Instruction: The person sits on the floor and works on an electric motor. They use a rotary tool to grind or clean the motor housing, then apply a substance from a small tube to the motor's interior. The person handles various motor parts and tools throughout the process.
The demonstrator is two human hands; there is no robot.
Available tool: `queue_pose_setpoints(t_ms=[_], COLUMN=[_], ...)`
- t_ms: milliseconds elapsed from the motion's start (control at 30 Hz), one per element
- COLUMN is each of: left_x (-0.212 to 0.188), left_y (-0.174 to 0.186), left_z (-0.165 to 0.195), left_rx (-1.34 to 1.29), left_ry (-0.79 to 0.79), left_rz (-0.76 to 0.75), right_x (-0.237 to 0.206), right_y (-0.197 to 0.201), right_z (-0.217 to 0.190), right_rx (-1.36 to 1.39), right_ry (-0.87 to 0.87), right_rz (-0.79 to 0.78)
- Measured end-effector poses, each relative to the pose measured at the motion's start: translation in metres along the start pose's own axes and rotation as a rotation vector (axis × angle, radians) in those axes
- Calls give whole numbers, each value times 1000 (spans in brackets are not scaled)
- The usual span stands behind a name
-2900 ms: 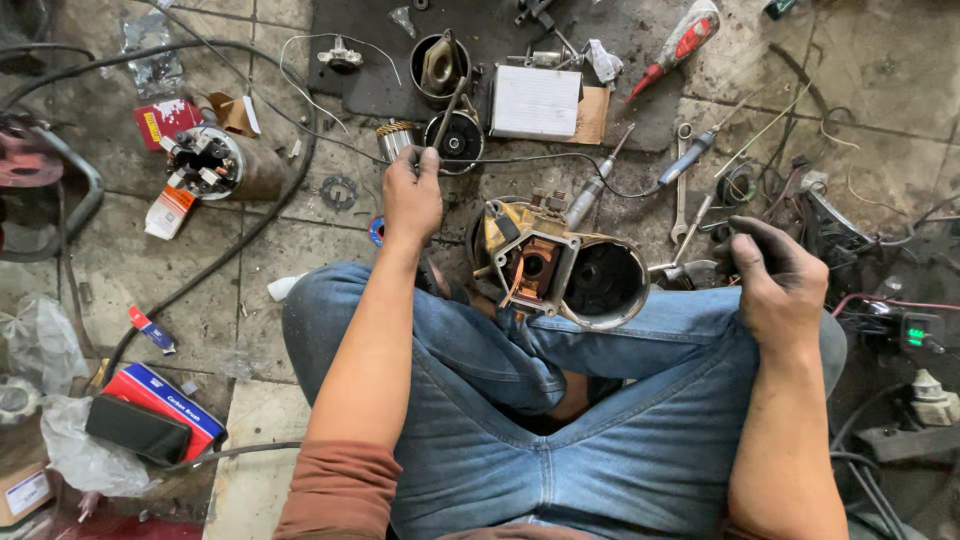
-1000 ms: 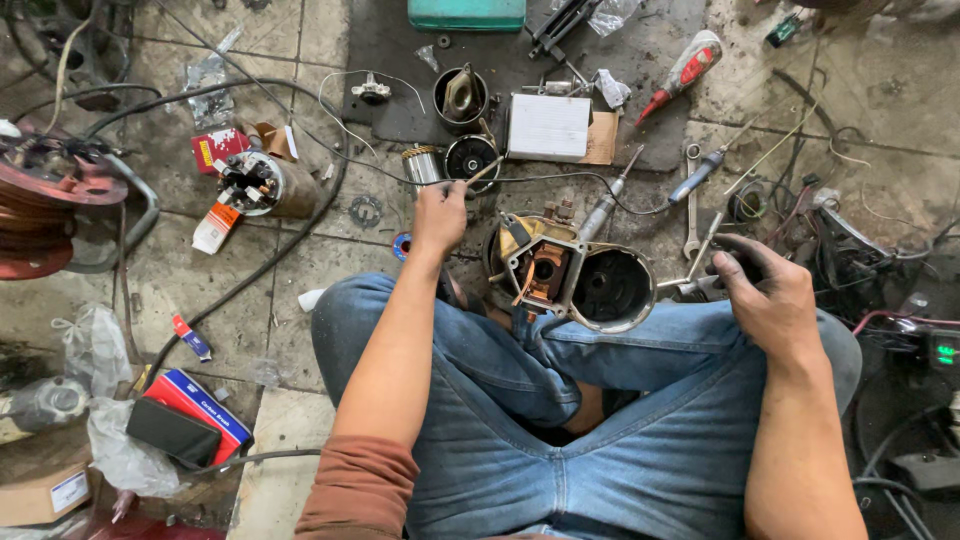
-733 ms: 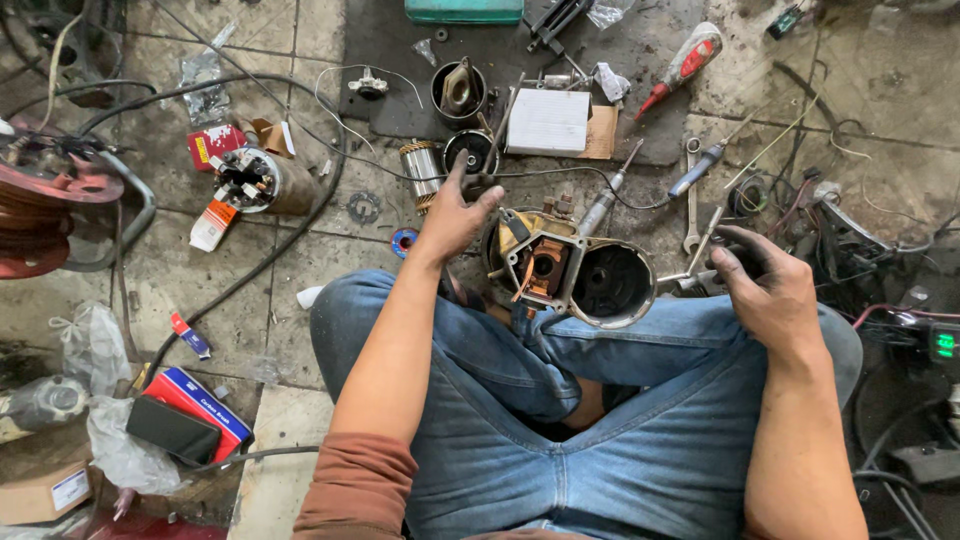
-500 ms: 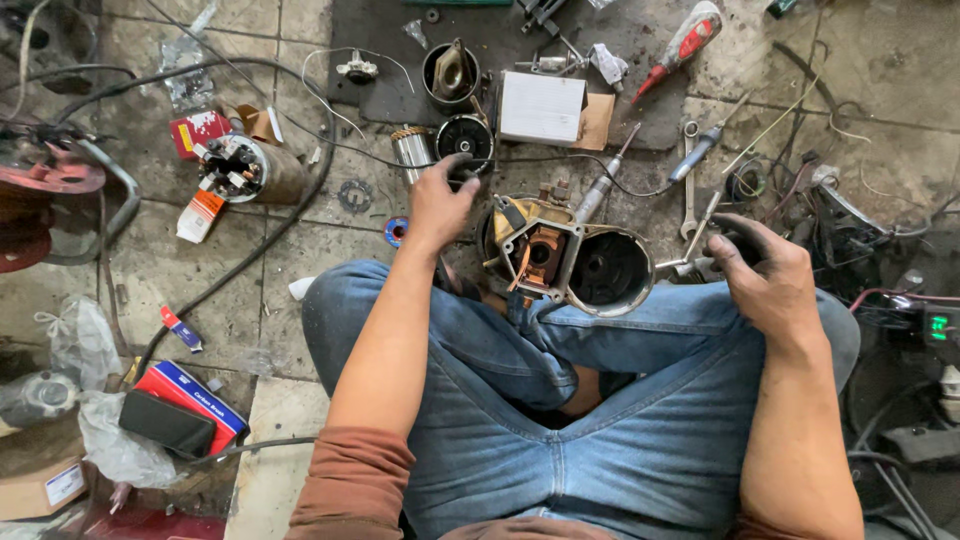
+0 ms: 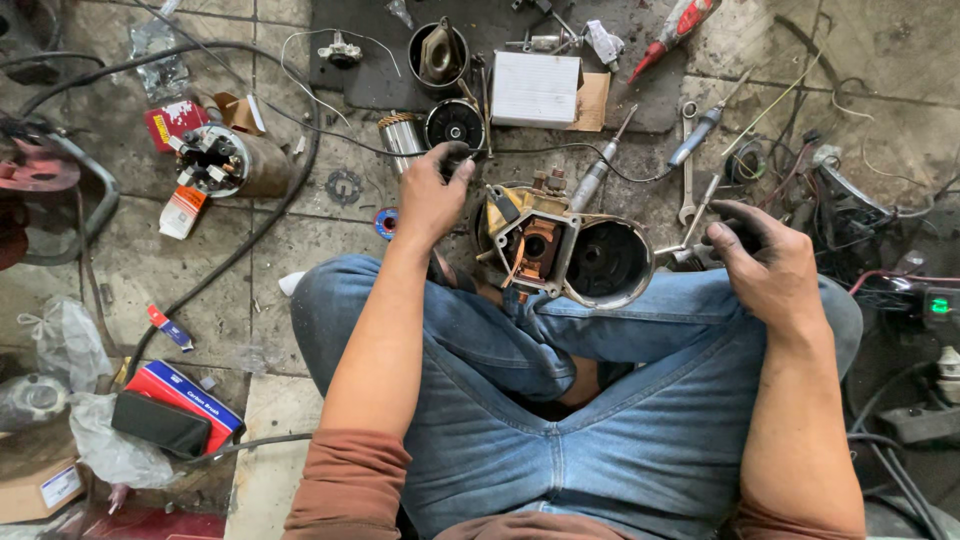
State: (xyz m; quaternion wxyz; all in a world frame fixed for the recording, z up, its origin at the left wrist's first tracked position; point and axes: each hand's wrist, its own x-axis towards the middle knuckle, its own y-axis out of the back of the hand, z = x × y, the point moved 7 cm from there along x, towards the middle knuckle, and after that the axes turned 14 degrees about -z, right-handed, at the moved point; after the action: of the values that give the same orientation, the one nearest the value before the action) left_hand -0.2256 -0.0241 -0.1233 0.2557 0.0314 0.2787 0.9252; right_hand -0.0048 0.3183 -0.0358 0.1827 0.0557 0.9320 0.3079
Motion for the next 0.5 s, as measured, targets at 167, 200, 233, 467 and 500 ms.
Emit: queue_pose_setpoints(t_ms=[167, 200, 233, 467, 500], left_x=[-1, -1, 0, -3, -3], left_y=[-8, -7, -7, -4, -4], left_z=[-9, -6, -5, 5, 6], left_rx=[-4, 6, 13, 32, 35], left_ry=[199, 177, 179, 180, 166], left_rz=[-119, -115, -120, -142, -139], right_x=[0, 0, 0, -1, -1], right_y=[0, 0, 0, 0, 0], right_z=[2, 3, 2, -2, -2], right_rx=[-18, -16, -20, -16, 0], right_ry=[-13, -21, -19, -13, -13], right_rz=[1, 0, 1, 5, 4])
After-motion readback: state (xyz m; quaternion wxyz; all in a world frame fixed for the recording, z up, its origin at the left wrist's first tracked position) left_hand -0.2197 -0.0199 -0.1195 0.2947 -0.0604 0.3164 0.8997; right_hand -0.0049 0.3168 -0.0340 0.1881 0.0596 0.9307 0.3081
